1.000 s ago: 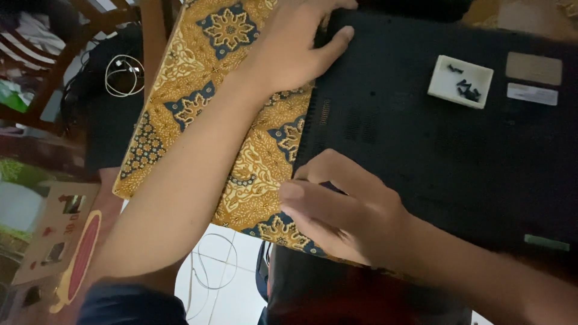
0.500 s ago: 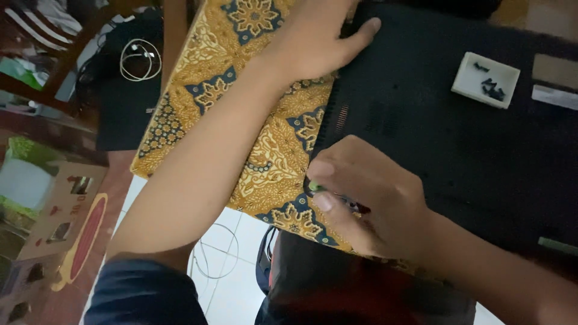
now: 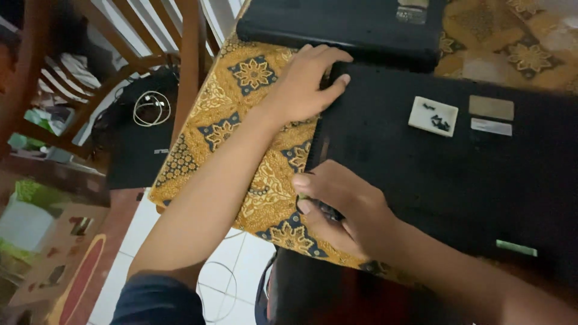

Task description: The person is unscrewing the bottom case of a laptop, prying it open with a tool, and then opening the laptop to access internal components.

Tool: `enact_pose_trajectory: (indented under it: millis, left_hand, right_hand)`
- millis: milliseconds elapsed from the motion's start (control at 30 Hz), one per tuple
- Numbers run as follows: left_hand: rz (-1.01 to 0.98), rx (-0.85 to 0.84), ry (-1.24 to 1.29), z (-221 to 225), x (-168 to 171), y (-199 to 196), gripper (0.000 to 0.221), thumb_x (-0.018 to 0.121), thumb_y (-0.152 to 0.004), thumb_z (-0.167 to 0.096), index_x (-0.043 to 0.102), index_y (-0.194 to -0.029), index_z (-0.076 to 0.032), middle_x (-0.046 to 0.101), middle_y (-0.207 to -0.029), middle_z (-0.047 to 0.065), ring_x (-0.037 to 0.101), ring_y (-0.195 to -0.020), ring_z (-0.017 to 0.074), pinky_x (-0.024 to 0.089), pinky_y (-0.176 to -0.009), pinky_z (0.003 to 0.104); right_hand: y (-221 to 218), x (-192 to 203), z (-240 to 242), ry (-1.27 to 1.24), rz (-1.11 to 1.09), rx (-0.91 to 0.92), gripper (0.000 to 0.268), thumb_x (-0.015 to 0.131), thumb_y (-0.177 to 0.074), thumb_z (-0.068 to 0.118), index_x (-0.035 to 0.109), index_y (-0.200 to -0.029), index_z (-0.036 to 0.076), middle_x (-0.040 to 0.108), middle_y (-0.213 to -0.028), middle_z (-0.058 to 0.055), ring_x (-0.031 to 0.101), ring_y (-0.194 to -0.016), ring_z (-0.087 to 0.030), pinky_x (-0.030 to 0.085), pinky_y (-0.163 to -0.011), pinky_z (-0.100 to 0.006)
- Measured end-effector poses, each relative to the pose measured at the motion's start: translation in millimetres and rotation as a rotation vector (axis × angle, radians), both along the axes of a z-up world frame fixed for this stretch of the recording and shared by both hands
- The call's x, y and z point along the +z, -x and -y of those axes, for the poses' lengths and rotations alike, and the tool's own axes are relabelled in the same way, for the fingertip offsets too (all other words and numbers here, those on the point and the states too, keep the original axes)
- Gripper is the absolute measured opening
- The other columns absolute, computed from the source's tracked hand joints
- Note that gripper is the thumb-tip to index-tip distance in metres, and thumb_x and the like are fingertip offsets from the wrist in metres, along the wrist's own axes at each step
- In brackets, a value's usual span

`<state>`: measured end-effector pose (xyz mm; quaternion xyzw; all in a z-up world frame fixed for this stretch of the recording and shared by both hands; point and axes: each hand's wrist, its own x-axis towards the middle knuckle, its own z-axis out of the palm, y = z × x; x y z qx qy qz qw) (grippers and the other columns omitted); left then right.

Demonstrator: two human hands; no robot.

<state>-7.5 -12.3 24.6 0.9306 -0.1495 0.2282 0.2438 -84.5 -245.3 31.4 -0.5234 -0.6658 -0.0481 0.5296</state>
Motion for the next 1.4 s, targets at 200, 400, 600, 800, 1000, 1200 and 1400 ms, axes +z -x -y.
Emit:
enact_pose_trajectory:
  millis: [200, 400, 600, 800, 1000, 1200, 1400]
  left_hand:
    - [-0.007, 0.008, -0.006, 0, 0, -1, 0.035, 0.055, -0.106, -0.029, 0.064, -0.133, -0.007, 0.069, -0.124, 0.015, 0.063, -0.111, 0.0359, 0.041, -0.101, 0.053]
    - [0.0, -0.001, -0.008, 0, -1, -1, 0.035, 0.056, -0.106, -0.027, 0.064, -0.132, -0.005, 0.069, -0.124, 0.016, 0.062, -0.107, 0.036, 0.045, -0.091, 0.049]
    - [0.027, -0.01, -0.026, -2, -6, -3, 0.037, 0.057, -0.107, -0.027, 0.065, -0.134, -0.002, 0.068, -0.13, 0.019, 0.061, -0.116, 0.0404, 0.045, -0.096, 0.053]
    - [0.027, -0.024, -0.018, -1, -4, -1, 0.037, 0.057, -0.106, -0.024, 0.064, -0.135, -0.001, 0.071, -0.123, 0.02, 0.063, -0.097, 0.0359, 0.046, -0.089, 0.05]
    - [-0.025, 0.003, 0.004, 2, 3, 5, 0.039, 0.059, -0.104, -0.025, 0.064, -0.135, -0.002, 0.071, -0.114, 0.019, 0.06, -0.097, 0.0367, 0.045, -0.084, 0.049]
    - [-0.002, 0.007, -0.012, 2, 2, 2, 0.039, 0.058, -0.104, -0.027, 0.066, -0.133, -0.002, 0.072, -0.121, 0.019, 0.065, -0.097, 0.0362, 0.047, -0.088, 0.05]
    - [-0.024, 0.002, 0.018, 3, 6, 4, 0.039, 0.06, -0.103, -0.026, 0.066, -0.132, -0.001, 0.072, -0.106, 0.017, 0.062, -0.092, 0.0344, 0.047, -0.081, 0.048]
  right_hand:
    - [-4, -1, 0, 0.026, 0.145, -0.066, 0.065, 0.075, -0.107, -0.005, 0.036, -0.156, 0.013, 0.059, -0.107, -0.012, 0.054, -0.09, -0.024, 0.048, -0.084, -0.035]
    - [-3, -6, 0, 0.012, 0.213, -0.084, 0.07, 0.07, -0.112, -0.006, 0.027, -0.163, 0.014, 0.058, -0.099, -0.009, 0.048, -0.081, -0.022, 0.042, -0.08, -0.038]
    - [-3, -8, 2, 0.041, 0.21, -0.072, 0.073, 0.067, -0.114, -0.007, 0.022, -0.166, 0.014, 0.05, -0.095, -0.007, 0.043, -0.082, -0.022, 0.036, -0.079, -0.039]
    - [-3, -9, 1, 0.023, 0.19, -0.056, 0.065, 0.065, -0.113, -0.002, 0.026, -0.163, 0.015, 0.057, -0.103, -0.009, 0.052, -0.088, -0.025, 0.043, -0.086, -0.042]
    - [-2, -11, 0, 0.015, 0.16, -0.042, 0.076, 0.07, -0.112, -0.006, 0.021, -0.166, 0.017, 0.054, -0.102, -0.008, 0.049, -0.087, -0.024, 0.042, -0.084, -0.04]
    - [-2, -14, 0, 0.048, 0.005, 0.007, 0.061, 0.059, -0.111, -0.001, 0.026, -0.16, 0.012, 0.058, -0.113, -0.014, 0.051, -0.082, -0.02, 0.046, -0.08, -0.037]
    - [-2, -11, 0, -0.006, 0.199, -0.077, 0.073, 0.07, -0.113, -0.006, 0.021, -0.165, 0.01, 0.049, -0.096, -0.008, 0.042, -0.081, -0.021, 0.038, -0.077, -0.036]
